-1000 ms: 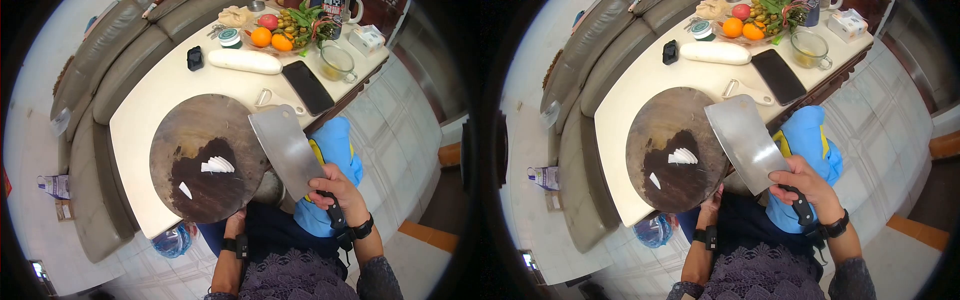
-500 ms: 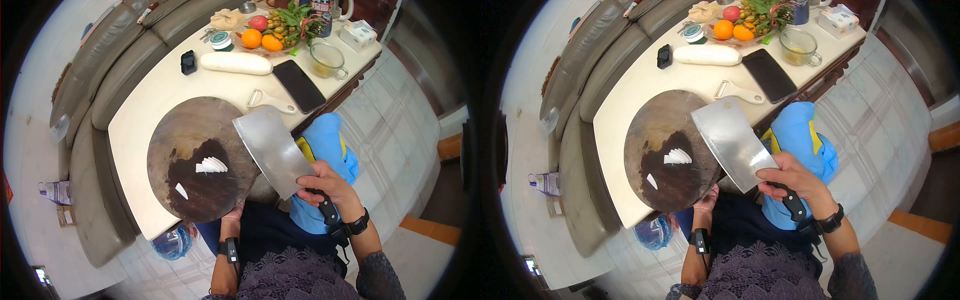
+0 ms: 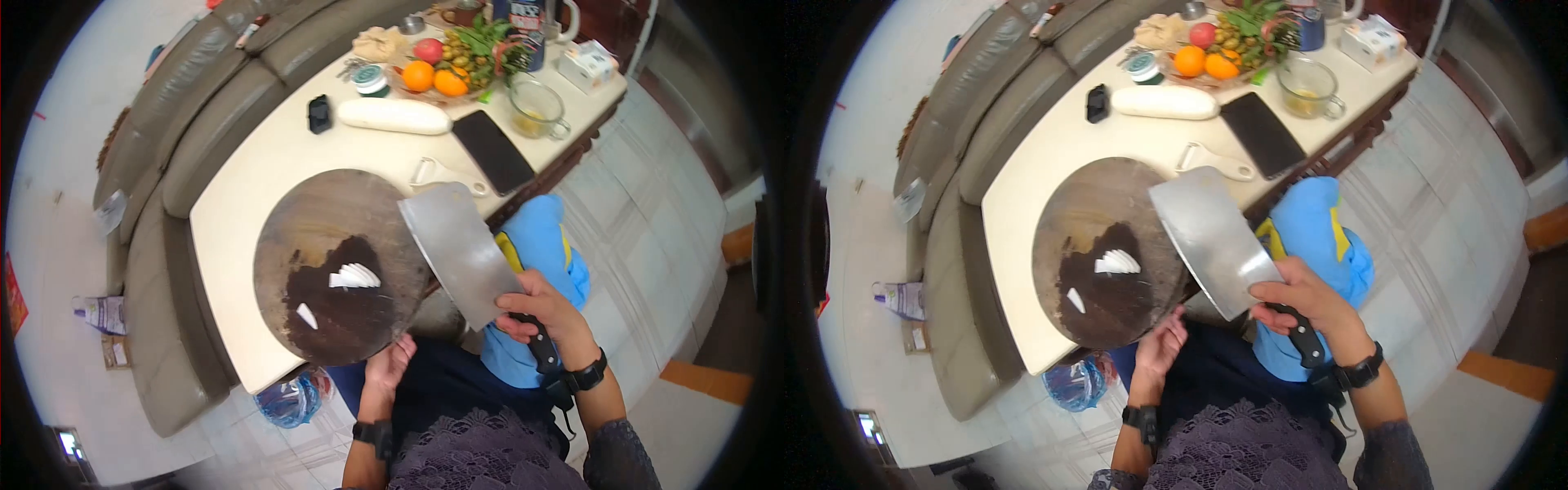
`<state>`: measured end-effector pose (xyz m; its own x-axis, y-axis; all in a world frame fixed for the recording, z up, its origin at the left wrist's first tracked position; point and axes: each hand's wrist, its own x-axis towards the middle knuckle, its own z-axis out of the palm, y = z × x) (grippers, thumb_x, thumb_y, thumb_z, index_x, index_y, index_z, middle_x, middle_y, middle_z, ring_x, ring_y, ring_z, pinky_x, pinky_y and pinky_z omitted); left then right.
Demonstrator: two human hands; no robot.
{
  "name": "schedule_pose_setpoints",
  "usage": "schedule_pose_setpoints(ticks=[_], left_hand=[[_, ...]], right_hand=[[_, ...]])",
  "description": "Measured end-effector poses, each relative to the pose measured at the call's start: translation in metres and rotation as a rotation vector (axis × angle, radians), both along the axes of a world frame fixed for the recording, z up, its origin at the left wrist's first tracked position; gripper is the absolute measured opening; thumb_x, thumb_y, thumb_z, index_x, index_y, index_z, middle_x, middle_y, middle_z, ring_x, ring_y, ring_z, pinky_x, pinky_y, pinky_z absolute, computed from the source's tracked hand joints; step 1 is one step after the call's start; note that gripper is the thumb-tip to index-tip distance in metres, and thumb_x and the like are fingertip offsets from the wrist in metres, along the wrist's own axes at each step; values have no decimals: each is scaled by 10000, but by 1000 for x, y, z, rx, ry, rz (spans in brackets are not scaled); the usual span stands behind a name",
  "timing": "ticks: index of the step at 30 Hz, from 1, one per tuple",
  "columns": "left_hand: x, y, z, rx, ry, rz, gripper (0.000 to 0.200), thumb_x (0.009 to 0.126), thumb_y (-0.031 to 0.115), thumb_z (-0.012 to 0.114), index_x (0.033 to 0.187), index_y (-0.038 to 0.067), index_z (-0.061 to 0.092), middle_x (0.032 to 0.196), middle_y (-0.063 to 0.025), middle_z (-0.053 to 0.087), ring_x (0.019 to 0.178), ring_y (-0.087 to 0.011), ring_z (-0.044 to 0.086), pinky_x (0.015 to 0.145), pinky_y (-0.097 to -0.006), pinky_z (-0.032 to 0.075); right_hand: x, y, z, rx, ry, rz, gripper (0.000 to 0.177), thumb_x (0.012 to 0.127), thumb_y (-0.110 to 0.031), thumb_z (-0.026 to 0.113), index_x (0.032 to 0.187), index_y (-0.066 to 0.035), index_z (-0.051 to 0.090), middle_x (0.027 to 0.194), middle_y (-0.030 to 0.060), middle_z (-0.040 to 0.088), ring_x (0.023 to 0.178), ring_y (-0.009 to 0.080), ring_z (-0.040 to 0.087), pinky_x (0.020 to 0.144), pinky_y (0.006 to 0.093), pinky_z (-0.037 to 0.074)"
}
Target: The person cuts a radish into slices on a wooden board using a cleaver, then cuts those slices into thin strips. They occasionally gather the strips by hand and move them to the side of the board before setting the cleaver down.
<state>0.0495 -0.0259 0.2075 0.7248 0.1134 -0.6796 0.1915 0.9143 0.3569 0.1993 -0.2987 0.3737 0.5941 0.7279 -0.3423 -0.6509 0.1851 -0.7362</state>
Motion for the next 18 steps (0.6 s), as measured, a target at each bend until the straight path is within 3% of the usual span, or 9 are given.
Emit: schedule_pose_setpoints(ticks=[1, 3, 4, 6, 7, 10, 12, 14, 18], left_hand=[[-1, -8, 44, 185, -34, -237, 308, 918, 17, 544, 1224, -23, 541, 1106, -121, 647, 850, -155, 626, 743, -281, 538], [-19, -7, 84, 598, -142, -565, 271, 882, -3, 607, 1152, -19, 610, 1062, -104, 662, 864, -140, 632, 764, -279, 536], [-26, -7, 107, 609, -144, -546, 271, 882, -3, 607, 1152, -19, 610, 1062, -104, 662, 864, -140, 632, 764, -279, 536], [-37, 0, 149, 818, -99, -725, 168, 843, -2, 670, 1006, 21, 697, 971, -72, 675, 832, -101, 623, 763, -240, 516], [-40, 4, 166, 823, -99, -709, 168, 843, -2, 670, 1006, 21, 697, 971, -72, 675, 832, -101, 623, 763, -240, 516], [-37, 31, 197, 1280, -179, -331, 219, 754, -74, 723, 955, 13, 708, 948, -74, 678, 826, -117, 626, 730, -241, 509], [-16, 40, 218, 1648, -27, -213, 254, 736, -67, 719, 982, -7, 695, 1065, -121, 664, 881, -187, 635, 783, -302, 499], [7, 54, 217, 2050, -101, -212, 285, 730, -44, 719, 1011, -7, 689, 1142, -151, 634, 970, -277, 609, 859, -350, 482], [19, 76, 190, 2137, -169, -382, 303, 728, 2, 731, 1027, 14, 687, 1185, -165, 606, 1049, -344, 557, 904, -394, 456]], right_hand=[[1, 1, 0, 35, -20, 11, 193, 874, -140, 612, 841, 43, 562, 605, 61, 543, 385, 55, 408, 379, 226, 371], [1, 3, 3, 36, -24, 18, 191, 874, -139, 612, 836, 42, 561, 601, 57, 538, 385, 55, 407, 379, 224, 369], [1, 4, 4, 20, -17, 6, 190, 873, -137, 612, 832, 40, 560, 597, 53, 533, 384, 55, 405, 379, 221, 366], [1, 6, 3, 26, -36, 25, 186, 873, -135, 614, 824, 36, 558, 595, 51, 527, 385, 55, 405, 378, 219, 365], [1, 7, 2, 24, -35, 26, 180, 873, -132, 613, 827, 34, 561, 596, 53, 527, 386, 55, 406, 378, 219, 365], [2, 10, 3, 38, -49, 52, 167, 873, -122, 613, 836, 34, 568, 599, 59, 532, 389, 55, 408, 375, 221, 363], [2, 13, 2, 4, -37, 47, 162, 874, -119, 616, 853, 37, 578, 608, 62, 538, 398, 57, 417, 381, 219, 360], [1, 17, 6, -26, -29, 56, 160, 874, -116, 620, 855, 39, 584, 611, 63, 542, 404, 59, 423, 386, 217, 360], [1, 19, 5, -77, -5, 72, 148, 874, -102, 625, 854, 43, 599, 624, 67, 554, 416, 65, 434, 399, 214, 359]])
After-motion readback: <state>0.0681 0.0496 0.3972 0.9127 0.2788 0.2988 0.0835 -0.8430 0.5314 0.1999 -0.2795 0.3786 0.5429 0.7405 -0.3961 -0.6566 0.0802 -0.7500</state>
